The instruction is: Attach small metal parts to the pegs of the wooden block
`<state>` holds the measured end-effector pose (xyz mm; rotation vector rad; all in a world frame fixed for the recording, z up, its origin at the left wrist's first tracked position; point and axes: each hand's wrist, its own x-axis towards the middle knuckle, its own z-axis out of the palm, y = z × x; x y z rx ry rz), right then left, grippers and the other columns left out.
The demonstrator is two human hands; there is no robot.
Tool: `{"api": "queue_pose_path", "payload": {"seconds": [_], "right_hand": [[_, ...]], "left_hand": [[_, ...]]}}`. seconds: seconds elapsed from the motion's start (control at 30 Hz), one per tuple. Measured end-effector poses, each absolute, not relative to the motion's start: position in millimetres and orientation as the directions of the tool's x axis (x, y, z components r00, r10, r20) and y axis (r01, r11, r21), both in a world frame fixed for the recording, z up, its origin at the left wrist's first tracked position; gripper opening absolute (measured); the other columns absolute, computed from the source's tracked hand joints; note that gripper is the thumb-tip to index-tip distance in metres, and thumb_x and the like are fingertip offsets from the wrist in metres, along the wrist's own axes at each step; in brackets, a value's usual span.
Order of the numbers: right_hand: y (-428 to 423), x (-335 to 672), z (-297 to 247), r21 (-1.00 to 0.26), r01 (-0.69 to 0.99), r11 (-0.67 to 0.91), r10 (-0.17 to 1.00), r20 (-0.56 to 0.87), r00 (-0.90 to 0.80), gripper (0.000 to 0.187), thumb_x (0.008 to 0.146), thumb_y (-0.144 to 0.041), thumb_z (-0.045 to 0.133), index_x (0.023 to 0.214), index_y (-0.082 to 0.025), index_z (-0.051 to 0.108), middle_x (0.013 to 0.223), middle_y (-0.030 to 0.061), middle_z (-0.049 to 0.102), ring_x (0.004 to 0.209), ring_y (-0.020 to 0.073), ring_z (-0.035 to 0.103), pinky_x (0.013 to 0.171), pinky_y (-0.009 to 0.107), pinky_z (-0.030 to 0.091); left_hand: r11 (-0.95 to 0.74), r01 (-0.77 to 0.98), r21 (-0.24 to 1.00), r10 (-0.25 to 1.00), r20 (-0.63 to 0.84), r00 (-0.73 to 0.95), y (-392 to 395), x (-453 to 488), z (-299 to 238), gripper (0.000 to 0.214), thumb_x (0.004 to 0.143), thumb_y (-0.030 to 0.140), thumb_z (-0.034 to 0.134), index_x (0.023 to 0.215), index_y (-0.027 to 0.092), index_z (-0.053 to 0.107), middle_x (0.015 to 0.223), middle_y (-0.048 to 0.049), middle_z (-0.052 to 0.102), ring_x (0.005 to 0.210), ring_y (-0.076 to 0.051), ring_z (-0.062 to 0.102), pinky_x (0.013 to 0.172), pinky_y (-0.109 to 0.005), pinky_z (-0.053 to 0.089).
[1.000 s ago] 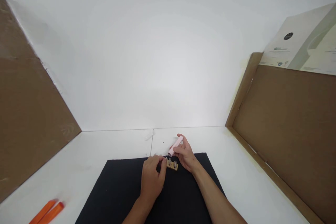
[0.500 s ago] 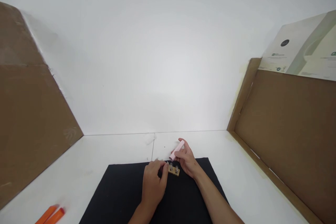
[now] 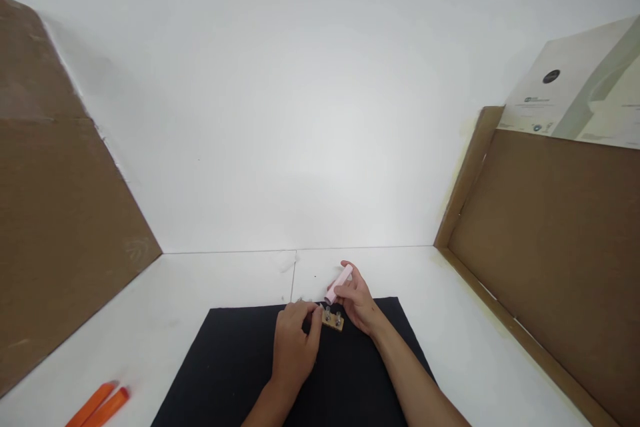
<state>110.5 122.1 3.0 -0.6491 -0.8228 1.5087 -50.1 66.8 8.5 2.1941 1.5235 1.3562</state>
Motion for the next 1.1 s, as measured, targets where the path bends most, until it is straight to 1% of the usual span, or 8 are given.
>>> {"api": "queue_pose_path", "payload": {"seconds": [0.23, 0.43, 0.63, 0.8, 0.87, 1.03, 1.1], "right_hand": [[122.4, 110.5, 3.0, -0.810, -0.586, -0.011, 0.995, 0.051, -0.088, 0.074, 0.061, -0.015, 0.079, 0.122, -0.023, 0.038, 0.070, -0.0027, 0.067, 0.058, 0.0159, 0.062, 0.056, 0.027, 0.047], [120.7, 111.4, 4.9, -0.817, -0.576, -0.011, 0.989, 0.074, -0.125, 0.071, 0.062, -0.013, 0.077, 0.120, -0.023, 0.037, 0.070, -0.0028, 0.068, 0.057, 0.0161, 0.062, 0.057, 0.028, 0.047], [117.5, 112.3, 8.0, -0.808, -0.588, -0.022, 0.979, 0.103, -0.178, 0.068, 0.062, -0.011, 0.075, 0.118, -0.023, 0.038, 0.068, -0.0026, 0.068, 0.054, 0.0163, 0.061, 0.053, 0.027, 0.046], [121.5, 109.7, 3.9, -0.813, -0.583, 0.018, 0.996, 0.069, -0.064, 0.073, 0.062, -0.014, 0.079, 0.121, -0.023, 0.036, 0.072, -0.0013, 0.069, 0.062, 0.0161, 0.064, 0.058, 0.025, 0.048], [122.4, 109.6, 2.5, -0.810, -0.586, 0.024, 0.997, 0.066, -0.050, 0.074, 0.062, -0.014, 0.079, 0.121, -0.024, 0.036, 0.072, -0.0015, 0.069, 0.062, 0.0161, 0.064, 0.058, 0.025, 0.048], [120.7, 111.2, 4.0, -0.803, -0.597, 0.012, 0.982, 0.123, -0.145, 0.069, 0.061, -0.011, 0.075, 0.118, -0.023, 0.038, 0.068, -0.0015, 0.069, 0.054, 0.0153, 0.060, 0.053, 0.026, 0.047], [120.8, 110.6, 4.8, -0.805, -0.594, 0.010, 0.982, 0.119, -0.144, 0.070, 0.060, -0.011, 0.074, 0.118, -0.022, 0.036, 0.067, -0.0008, 0.069, 0.054, 0.0158, 0.060, 0.054, 0.026, 0.047]], "left_hand": [[-0.469, 0.678, 0.566, 0.805, 0.590, 0.063, 67.1, -49.3, 7.1, 0.021, 0.093, 0.028, 0.048, 0.079, 0.021, 0.062, 0.072, -0.0021, 0.063, 0.070, -0.019, 0.057, 0.069, -0.031, 0.040], [-0.473, 0.674, 0.567, 0.806, 0.587, 0.072, 67.6, -49.4, 8.1, 0.021, 0.093, 0.027, 0.048, 0.079, 0.021, 0.062, 0.073, -0.0019, 0.063, 0.071, -0.019, 0.057, 0.069, -0.031, 0.040], [-0.469, 0.671, 0.574, 0.806, 0.588, 0.061, 66.9, -49.7, 7.8, 0.021, 0.093, 0.027, 0.049, 0.077, 0.020, 0.062, 0.072, -0.0018, 0.063, 0.069, -0.019, 0.057, 0.068, -0.030, 0.039], [-0.461, 0.670, 0.582, 0.820, 0.569, 0.070, 66.6, -49.9, 7.0, 0.021, 0.093, 0.029, 0.048, 0.080, 0.020, 0.063, 0.074, -0.0018, 0.063, 0.071, -0.019, 0.056, 0.070, -0.031, 0.039], [-0.457, 0.666, 0.589, 0.825, 0.561, 0.070, 67.2, -50.1, 6.4, 0.022, 0.094, 0.030, 0.048, 0.080, 0.020, 0.062, 0.074, -0.0017, 0.063, 0.072, -0.019, 0.056, 0.071, -0.032, 0.039], [-0.458, 0.660, 0.595, 0.829, 0.554, 0.076, 68.7, -50.9, 5.0, 0.023, 0.094, 0.031, 0.047, 0.080, 0.020, 0.062, 0.074, -0.0013, 0.062, 0.072, -0.018, 0.056, 0.071, -0.031, 0.039], [-0.460, 0.664, 0.590, 0.826, 0.558, 0.077, 69.0, -51.4, 4.6, 0.023, 0.094, 0.031, 0.048, 0.081, 0.021, 0.063, 0.074, -0.0011, 0.063, 0.072, -0.018, 0.056, 0.070, -0.031, 0.039]]}}
